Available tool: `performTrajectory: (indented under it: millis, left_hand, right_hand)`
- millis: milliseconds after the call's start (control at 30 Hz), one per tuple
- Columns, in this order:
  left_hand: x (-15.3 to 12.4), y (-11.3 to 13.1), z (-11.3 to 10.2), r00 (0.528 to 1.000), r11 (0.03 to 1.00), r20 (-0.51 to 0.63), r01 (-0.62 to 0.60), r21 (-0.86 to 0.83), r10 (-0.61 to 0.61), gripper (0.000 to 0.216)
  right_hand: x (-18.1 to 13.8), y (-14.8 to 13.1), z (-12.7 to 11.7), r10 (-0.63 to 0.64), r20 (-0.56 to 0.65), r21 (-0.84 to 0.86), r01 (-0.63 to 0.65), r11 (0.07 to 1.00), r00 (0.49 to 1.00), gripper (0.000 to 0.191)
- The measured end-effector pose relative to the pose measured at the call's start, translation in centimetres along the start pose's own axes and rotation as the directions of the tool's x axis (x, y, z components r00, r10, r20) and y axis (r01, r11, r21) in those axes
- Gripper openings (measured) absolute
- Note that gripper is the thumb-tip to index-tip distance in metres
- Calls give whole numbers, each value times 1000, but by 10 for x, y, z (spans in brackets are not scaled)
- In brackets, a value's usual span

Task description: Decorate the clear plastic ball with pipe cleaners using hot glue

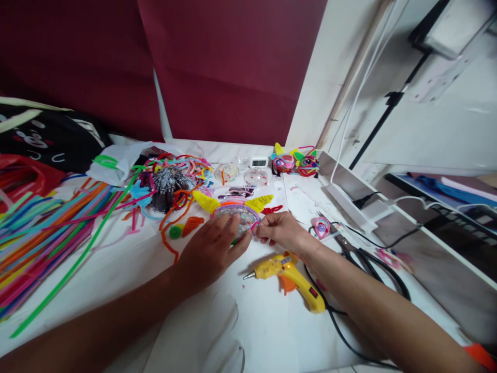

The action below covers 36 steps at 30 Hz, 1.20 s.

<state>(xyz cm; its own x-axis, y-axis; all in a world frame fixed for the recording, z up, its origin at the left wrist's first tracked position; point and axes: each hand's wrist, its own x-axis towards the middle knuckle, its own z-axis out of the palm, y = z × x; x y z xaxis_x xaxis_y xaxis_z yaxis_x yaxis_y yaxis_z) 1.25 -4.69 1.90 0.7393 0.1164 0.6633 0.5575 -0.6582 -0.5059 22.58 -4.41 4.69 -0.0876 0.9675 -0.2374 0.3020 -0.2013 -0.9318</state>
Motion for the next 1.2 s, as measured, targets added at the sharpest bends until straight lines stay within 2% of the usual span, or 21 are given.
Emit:
performTrajectory:
  millis: [600, 933, 1200]
  left_hand:
    - [0, -3, 1, 1000, 1000, 13, 8, -11, -8, 35]
    - [1, -7, -1, 999, 1000, 26, -21, -11, 22, 30]
    - [-1, -7, 3, 999, 999, 29, -38, -13, 38, 31]
  right_hand:
    - [3, -2, -1, 26, 32, 45, -28, 999, 999, 27]
    - [4, -5, -6, 30, 97, 20, -32, 999, 995, 12]
    - [8, -2, -8, 28, 162, 35, -34, 999, 986, 22]
